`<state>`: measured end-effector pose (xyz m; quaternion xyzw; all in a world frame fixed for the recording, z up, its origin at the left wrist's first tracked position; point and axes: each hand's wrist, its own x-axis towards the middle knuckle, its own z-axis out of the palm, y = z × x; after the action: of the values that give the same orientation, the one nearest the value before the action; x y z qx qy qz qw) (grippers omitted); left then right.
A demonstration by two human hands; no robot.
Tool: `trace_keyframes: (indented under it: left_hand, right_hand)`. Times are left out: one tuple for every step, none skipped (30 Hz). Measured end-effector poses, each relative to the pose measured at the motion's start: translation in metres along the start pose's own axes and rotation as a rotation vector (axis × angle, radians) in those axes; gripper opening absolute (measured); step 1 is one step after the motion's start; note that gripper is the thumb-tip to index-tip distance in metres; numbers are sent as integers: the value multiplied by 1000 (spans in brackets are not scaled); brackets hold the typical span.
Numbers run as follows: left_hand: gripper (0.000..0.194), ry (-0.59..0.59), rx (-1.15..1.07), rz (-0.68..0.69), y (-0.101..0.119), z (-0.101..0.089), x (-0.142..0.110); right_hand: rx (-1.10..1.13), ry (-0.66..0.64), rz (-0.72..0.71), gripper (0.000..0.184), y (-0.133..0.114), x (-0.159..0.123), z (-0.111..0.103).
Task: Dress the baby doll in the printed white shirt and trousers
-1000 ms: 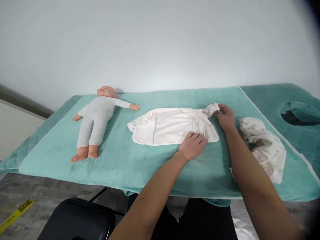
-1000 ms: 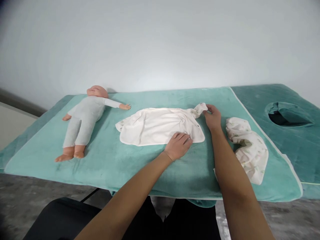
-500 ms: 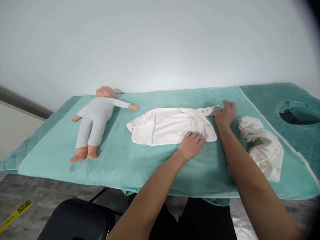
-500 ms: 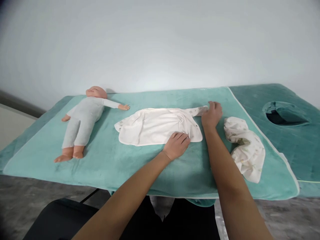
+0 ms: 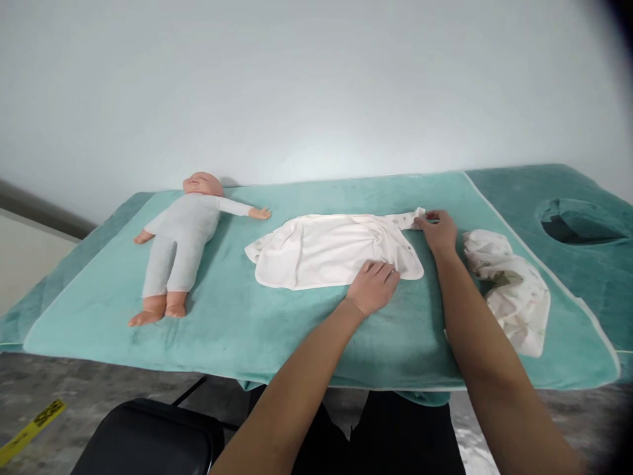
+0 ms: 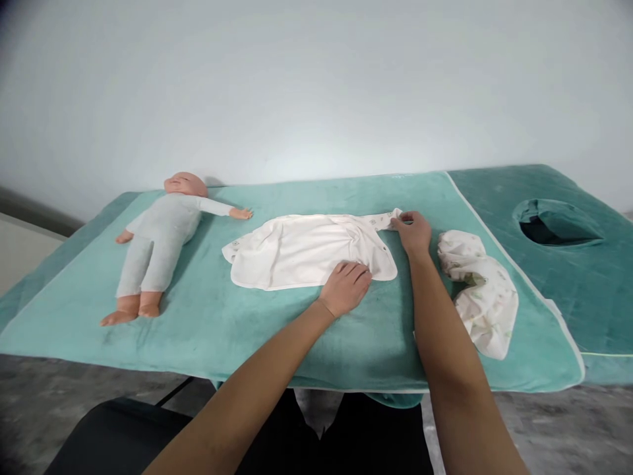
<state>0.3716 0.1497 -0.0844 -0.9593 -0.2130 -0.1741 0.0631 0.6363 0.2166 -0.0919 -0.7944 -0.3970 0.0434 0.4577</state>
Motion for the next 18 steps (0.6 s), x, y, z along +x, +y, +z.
trace_keyframes:
  left_hand:
    - [24, -6, -1, -4, 0, 0, 0]
    - [24, -11, -2, -7, 0, 0, 0]
    - [24, -15, -4, -9, 0, 1, 0]
    - [23, -18, -5, -11, 1, 1, 0]
    - [23, -18, -5, -11, 1, 2, 0]
    - [23, -17, -7, -11, 1, 2, 0]
    - [24, -16, -8, -11, 1, 2, 0]
    - [24, -13, -10, -12, 1, 2, 0]
    - [24, -10, -12, -13, 1, 2, 0]
    - [24, -8, -14, -13, 0, 2, 0]
    - [25, -7, -15, -13, 0, 1, 0]
    - [25, -7, -16, -13, 0, 1, 0]
    - [25, -10, -15, -13, 0, 0, 0]
    - [25, -13, -15, -13, 0, 0, 0]
    - [25, -17, -15, -15, 0, 0, 0]
    - [25, -21, -15, -17, 0, -1, 0]
    - [25, -26, -15, -18, 0, -1, 1]
    - [25, -31, -14, -19, 0, -1, 1]
  right_hand:
    - [16, -30, 4, 28, 0, 0, 0]
    - [30, -52, 11, 26, 1, 0, -1]
    - [40, -54, 21, 24, 1, 0, -2]
    - [43, -39, 33, 22, 1, 1, -2]
    - [41, -13, 48, 22, 0, 1, -3]
    - [37, 9, 67, 23, -1, 2, -4]
    - [38, 18, 88, 25, -2, 2, -6]
    - [46, 8, 114, 26, -4, 2, -7]
    - [68, -17, 143, 27, -6, 1, -9]
    - [105, -56, 167, 27, -8, 0, -10]
    - [158, -106, 184, 28, -11, -2, -12]
    - [225, -155, 191, 28, -13, -4, -15]
    - [303, -195, 193, 28, -14, -6, -17]
    - [390, -218, 196, 28, -16, -7, -18]
    - [486, -226, 203, 28, -17, -9, -20]
    - [582, -227, 219, 29, -18, -10, -21]
    - [673, -228, 238, 30, -18, -11, -22]
    - [751, -238, 261, 31, -19, -11, -21]
